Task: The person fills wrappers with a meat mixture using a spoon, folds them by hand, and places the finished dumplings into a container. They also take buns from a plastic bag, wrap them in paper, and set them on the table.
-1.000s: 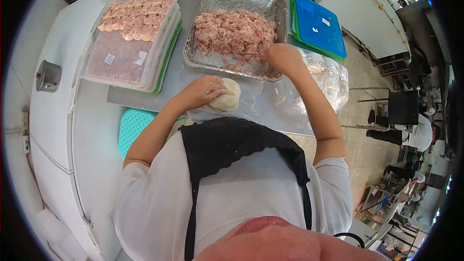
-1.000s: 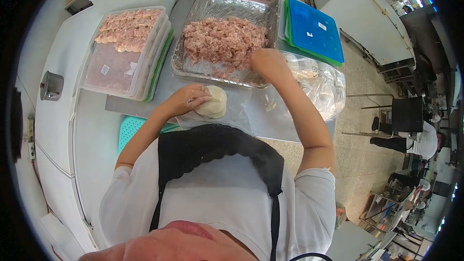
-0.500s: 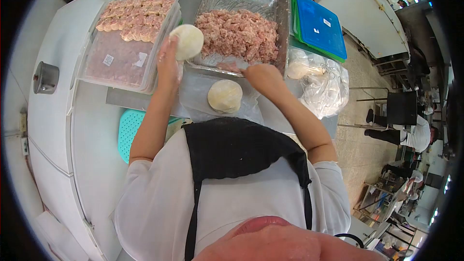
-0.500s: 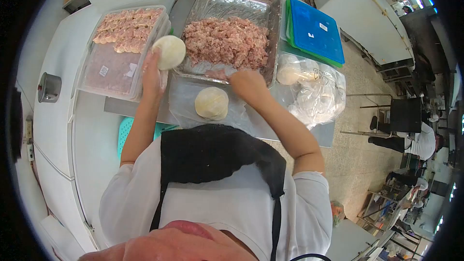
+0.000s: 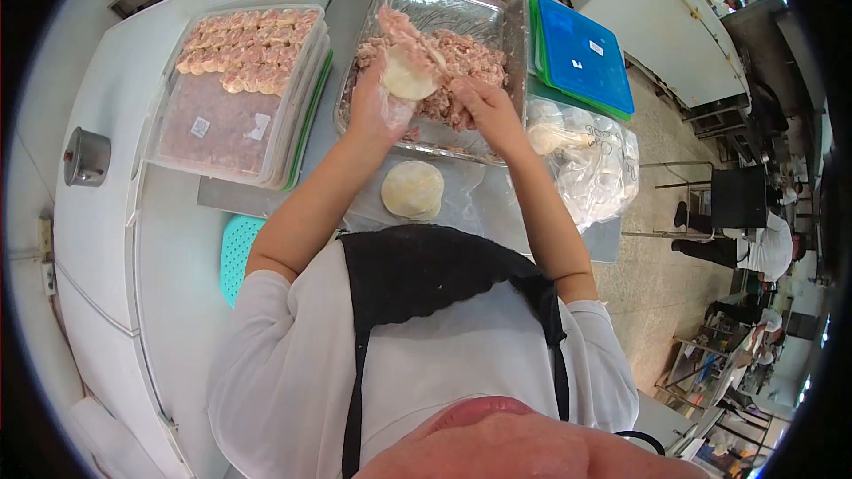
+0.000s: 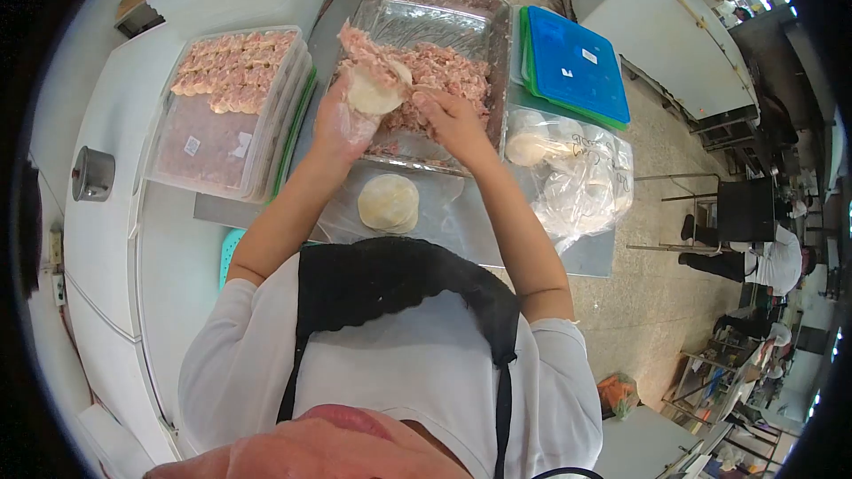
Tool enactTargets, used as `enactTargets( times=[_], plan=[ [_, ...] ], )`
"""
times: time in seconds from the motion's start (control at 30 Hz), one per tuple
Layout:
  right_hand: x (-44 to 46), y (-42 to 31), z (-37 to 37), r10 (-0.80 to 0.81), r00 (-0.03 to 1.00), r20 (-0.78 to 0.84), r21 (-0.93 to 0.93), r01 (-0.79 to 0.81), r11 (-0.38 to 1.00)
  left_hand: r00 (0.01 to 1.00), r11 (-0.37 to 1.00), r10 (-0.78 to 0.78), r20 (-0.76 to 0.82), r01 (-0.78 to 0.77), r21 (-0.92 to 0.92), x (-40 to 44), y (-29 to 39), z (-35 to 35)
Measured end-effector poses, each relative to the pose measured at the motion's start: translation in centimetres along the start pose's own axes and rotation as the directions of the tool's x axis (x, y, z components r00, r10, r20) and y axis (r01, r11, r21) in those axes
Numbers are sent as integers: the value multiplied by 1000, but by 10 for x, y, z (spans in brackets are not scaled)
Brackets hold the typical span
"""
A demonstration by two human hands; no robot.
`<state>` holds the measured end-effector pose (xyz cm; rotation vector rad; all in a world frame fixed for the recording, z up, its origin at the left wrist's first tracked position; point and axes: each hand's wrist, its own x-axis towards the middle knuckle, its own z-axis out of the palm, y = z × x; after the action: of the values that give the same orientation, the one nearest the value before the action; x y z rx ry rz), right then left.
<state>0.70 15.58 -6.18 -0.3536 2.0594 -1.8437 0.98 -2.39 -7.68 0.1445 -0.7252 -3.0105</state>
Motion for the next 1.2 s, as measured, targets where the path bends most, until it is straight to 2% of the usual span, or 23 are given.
enactTargets(
  times=[0.03, 0.07, 0.1, 0.13, 0.2, 0.23, 0.3, 0.33, 0.4, 0.43, 0.5, 0.53, 0.6, 0.7, 0.8, 0.83, 0.9, 0.93, 1.0, 1.07, 1.13, 1.17, 1.2],
  plan=[
    [5, 15, 2, -178, 982, -65, -247, 157, 956, 998, 992, -6, 61, 14, -125, 2, 0, 9],
    [8, 28, 2, -359, 930, -80, -485, 278, 829, 998, 992, -7, 64, 15, -126, 3, 4, 16],
    [7, 28, 3, -546, 838, -3, -627, 423, 654, 999, 987, -46, -24, 42, -156, 3, 10, 22],
    [3, 25, -3, -548, 836, 1, -626, 428, 652, 991, 980, -83, -109, 62, -188, 5, 14, 25],
    [-13, 9, -18, -321, 929, 186, -791, 335, 512, 993, 989, -51, -106, 36, -143, 18, 11, -6],
    [-22, -8, -18, -322, 927, 191, -789, 340, 511, 994, 995, -28, -102, 18, -94, 22, 9, -20],
    [-36, -36, -17, -150, 979, 140, -949, 176, 260, 990, 997, -34, -138, 23, -79, 20, 10, -25],
    [-34, -33, -15, -151, 979, 137, -950, 173, 261, 985, 997, -44, -170, 33, -66, 19, 10, -24],
    [-26, -23, -8, -454, 873, 177, -895, 335, 296, 982, 995, -82, -170, 72, -64, 10, 14, -9],
    [-25, -25, -11, -454, 874, 175, -895, 333, 297, 978, 992, -116, -173, 106, -62, 5, 16, -2],
    [-22, -36, -20, -210, 964, 163, -971, 195, 142, 982, 992, -112, -152, 101, -78, 13, 14, -19],
    [-26, -49, -14, -213, 962, 174, -969, 205, 136, 985, 991, -107, -133, 95, -93, 14, 17, -20],
    [-43, -71, 2, -396, 893, 215, -949, 287, 131, 986, 994, -80, -149, 68, -88, 8, 21, -12],
    [-25, -37, 2, -443, 844, 304, -910, 395, 129, 988, 998, -51, -144, 45, -44, -7, 34, 12],
    [-41, -64, -8, -291, 934, 209, -959, 254, 124, 992, 999, -5, -127, 1, -32, -6, 36, 9],
    [-40, -62, -4, -291, 933, 212, -958, 257, 126, 991, 999, 4, -132, -9, -43, -5, 36, 5],
    [-40, -51, 6, -500, 834, 234, -910, 369, 190, 991, 998, -18, -133, 10, -63, 0, 37, 0],
    [-37, -46, 4, -498, 836, 231, -910, 367, 193, 991, 996, -41, -131, 29, -88, 3, 37, -1],
    [-25, -38, -6, -376, 890, 259, -882, 377, 285, 979, 996, 14, -204, -31, -83, 17, 41, -16],
    [-18, -38, -26, -362, 892, 270, -872, 386, 301, 958, 992, 77, -278, -100, -72, 14, 55, -23],
    [-6, -31, -38, -350, 896, 273, -863, 389, 323, 998, 991, 65, 2, -64, -116, 1, 75, -18],
    [3, -21, -42, -120, 966, 228, -937, 251, 244, 993, 996, 91, 78, -89, -25, 7, 80, -24],
    [7, -10, -43, 108, 984, 144, -984, 130, 125, 993, 996, 88, 75, -87, -24, 0, 84, -18]
  ],
)
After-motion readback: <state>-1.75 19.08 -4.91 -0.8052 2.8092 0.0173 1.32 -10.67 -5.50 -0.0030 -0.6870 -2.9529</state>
